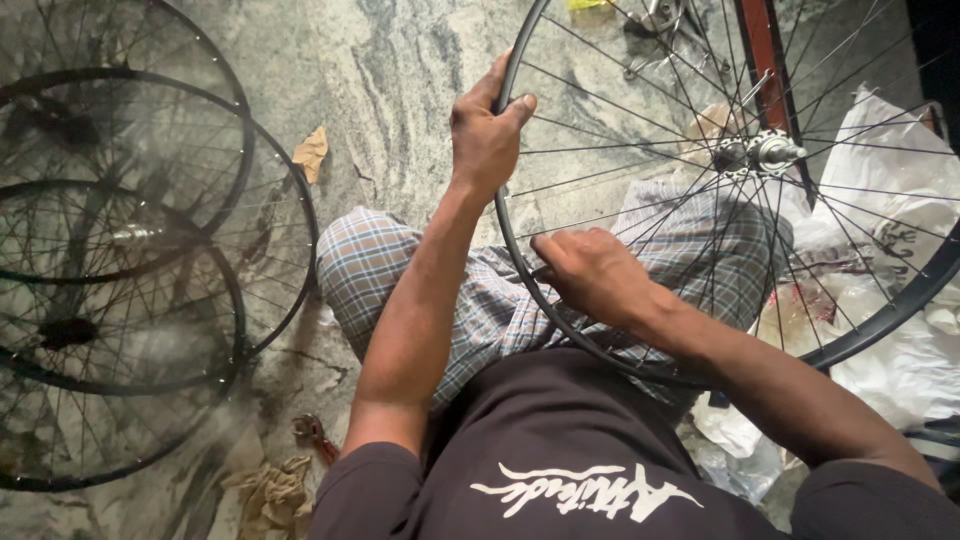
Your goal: The person sits on the floor and works on a bicycle wheel, using a tool to adjust the spokes. They then handle a bicycle rim, pressing along its edge with their fingers.
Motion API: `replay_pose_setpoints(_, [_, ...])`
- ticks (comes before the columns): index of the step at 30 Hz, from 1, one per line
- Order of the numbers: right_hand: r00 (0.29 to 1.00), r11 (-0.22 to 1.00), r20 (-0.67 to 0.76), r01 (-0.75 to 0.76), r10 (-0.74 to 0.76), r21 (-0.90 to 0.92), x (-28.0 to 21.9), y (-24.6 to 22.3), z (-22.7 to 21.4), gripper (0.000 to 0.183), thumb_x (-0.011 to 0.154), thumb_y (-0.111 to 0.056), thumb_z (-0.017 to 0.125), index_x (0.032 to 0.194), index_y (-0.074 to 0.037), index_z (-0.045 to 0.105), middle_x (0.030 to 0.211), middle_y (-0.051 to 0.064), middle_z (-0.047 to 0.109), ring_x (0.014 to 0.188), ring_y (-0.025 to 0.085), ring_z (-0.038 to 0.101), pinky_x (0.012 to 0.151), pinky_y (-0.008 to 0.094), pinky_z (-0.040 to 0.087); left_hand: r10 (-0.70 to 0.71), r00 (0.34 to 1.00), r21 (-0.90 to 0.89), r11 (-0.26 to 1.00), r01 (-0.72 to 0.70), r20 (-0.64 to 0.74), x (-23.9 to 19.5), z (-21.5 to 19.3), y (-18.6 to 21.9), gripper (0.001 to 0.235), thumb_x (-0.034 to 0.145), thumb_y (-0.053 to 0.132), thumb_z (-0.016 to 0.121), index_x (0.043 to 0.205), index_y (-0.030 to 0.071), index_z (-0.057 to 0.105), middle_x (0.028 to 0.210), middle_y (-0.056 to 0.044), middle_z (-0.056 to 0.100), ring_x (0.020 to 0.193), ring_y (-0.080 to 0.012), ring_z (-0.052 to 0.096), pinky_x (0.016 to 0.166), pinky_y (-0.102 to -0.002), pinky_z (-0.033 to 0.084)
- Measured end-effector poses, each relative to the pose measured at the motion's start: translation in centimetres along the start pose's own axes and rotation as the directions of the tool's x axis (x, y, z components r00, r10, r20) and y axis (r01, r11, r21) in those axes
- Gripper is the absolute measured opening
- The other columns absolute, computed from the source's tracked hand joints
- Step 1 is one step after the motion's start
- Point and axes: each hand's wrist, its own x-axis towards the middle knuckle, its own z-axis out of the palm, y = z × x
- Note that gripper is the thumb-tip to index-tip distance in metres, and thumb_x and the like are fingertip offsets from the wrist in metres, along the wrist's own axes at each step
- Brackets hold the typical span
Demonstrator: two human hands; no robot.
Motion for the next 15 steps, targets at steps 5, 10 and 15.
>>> replay_pose_setpoints(5, [0.969, 0.992, 0.228, -0.073, 0.094, -0.098, 1.5, -0.3, -0.8, 0.023, 0.080, -0.015, 0.070, 0.103, -0.009, 0.070, 0.084, 0.014, 0.070, 0.084, 0.033, 0.069, 0.076, 0.046, 0.054, -0.033, 0.999, -0.011, 0.999, 0.033, 0.011, -0.6, 0.0, 1.7, 0.062, 0.089, 0.012, 0.072, 0.146, -0.001, 0.054, 0.135, -0.022, 0.069, 0.115, -0.0289, 0.068, 0.102, -0.034, 0.053])
replay_pose_setpoints(10, [0.847, 0.897, 0.529, -0.271, 0.049, 0.350, 1.3, 0.6, -5.1, 0.035, 0.093, -0.032, 0.063, 0.122, -0.012, 0.070, 0.092, 0.012, 0.075, 0.086, 0.028, 0.071, 0.080, 0.041, 0.055, 0.127, 0.992, -0.012, 0.992, -0.127, 0.002, -1.1, 0.0, 3.0, 0.060, 0.093, 0.008, 0.074, 0.148, -0.005, 0.054, 0.132, -0.022, 0.069, 0.117, -0.0215, 0.064, 0.104, -0.032, 0.051])
replay_pose_setpoints(15, [0.802, 0.807, 0.597, -0.368, 0.024, 0.461, 1.2, 0.3, -6.2, 0.040, 0.098, -0.036, 0.057, 0.128, -0.012, 0.067, 0.109, 0.010, 0.078, 0.101, 0.024, 0.075, 0.088, 0.039, 0.056, 0.074, 0.997, 0.054, 0.996, -0.073, -0.015, -2.4, 0.3, 4.6, 0.060, 0.090, 0.009, 0.073, 0.145, -0.003, 0.055, 0.117, -0.016, 0.076, 0.102, -0.0173, 0.070, 0.094, -0.029, 0.055])
